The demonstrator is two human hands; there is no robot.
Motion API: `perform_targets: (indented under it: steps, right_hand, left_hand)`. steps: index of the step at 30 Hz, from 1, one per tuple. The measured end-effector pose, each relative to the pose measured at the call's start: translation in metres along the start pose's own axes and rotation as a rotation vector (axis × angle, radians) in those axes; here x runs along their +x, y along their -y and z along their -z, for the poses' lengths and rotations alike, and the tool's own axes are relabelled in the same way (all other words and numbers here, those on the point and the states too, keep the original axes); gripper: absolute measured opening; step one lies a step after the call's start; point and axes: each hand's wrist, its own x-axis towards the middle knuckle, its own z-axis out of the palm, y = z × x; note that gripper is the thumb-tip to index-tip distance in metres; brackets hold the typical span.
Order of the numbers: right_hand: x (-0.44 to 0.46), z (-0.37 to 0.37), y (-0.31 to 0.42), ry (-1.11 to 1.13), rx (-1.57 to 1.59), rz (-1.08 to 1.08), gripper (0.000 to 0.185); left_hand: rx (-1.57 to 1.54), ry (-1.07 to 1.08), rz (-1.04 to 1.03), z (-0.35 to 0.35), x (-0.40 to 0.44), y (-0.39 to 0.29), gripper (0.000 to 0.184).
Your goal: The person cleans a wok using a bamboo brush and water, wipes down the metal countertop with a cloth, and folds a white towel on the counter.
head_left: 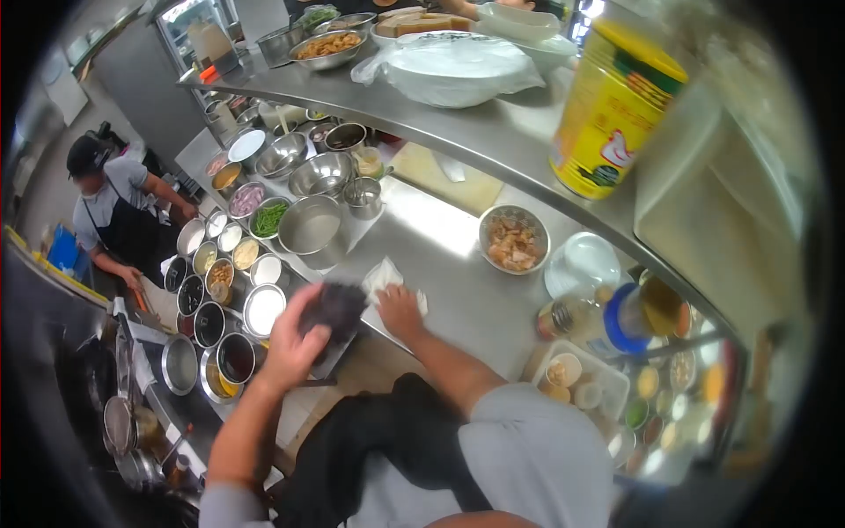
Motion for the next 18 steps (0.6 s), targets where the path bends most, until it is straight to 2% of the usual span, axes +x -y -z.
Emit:
perform_targets:
  steps: [1,2,3,4,6,8,10,11,14,16,17,18]
  right_hand:
    - [-0.02,0.022,0.006,0.136,0.076,-0.033,0.039]
    - [-0.042,0.028,0.005,0.13,0.061,-0.041,0.041]
    - [-0.065,0.034,0.004,0.134,0.057,-0.033,0.042]
    - [-0.089,0.038,0.0,0.082,0.025,-0.023,0.044]
    - [-0.125,0.046,-0.011,0.058,-0.054,-0.042,0.045]
    - [-0.141,0.065,-0.025,0.09,-0.106,-0.104,0.044]
    - [-0.147,0.079,-0.039,0.1,-0.125,-0.166,0.044]
    - [-0.145,0.083,-0.046,0.094,-0.155,-0.196,0.044]
    - [-0.132,0.096,-0.044,0.093,-0.296,-0.269,0.048]
    - [-0.124,0.116,-0.013,-0.131,-0.194,-0.121,0.051]
    - [-0.138,0.101,-0.006,-0.06,0.04,0.014,0.052]
    - [-0.15,0.088,0.011,0.087,0.214,0.041,0.049]
  left_hand:
    - [-0.112,0.02,-0.094,-0.012,0.028,-0.031,0.058]
    - [0.109,0.044,-0.314,-0.013,0.058,-0.053,0.058]
    - [0.182,-0.026,-0.537,-0.023,0.086,-0.073,0.058]
    - [0.24,-0.049,-0.513,-0.03,0.102,-0.098,0.059]
    - [0.079,-0.241,-0.761,-0.063,0.159,-0.114,0.05]
    - [0.101,-0.41,-0.818,-0.089,0.195,-0.142,0.044]
    - [0.355,-0.398,-0.744,-0.115,0.226,-0.149,0.043]
    - [0.465,-0.618,-0.845,-0.125,0.215,-0.152,0.044]
    - [0.214,-0.447,-0.998,-0.118,0.159,-0.146,0.046]
    - [0.206,-0.206,-1.035,-0.107,0.109,-0.107,0.046]
    - [0.208,-0.034,-1.02,-0.1,0.084,-0.074,0.046]
    - [0.229,0.106,-1.022,-0.091,0.06,-0.039,0.047]
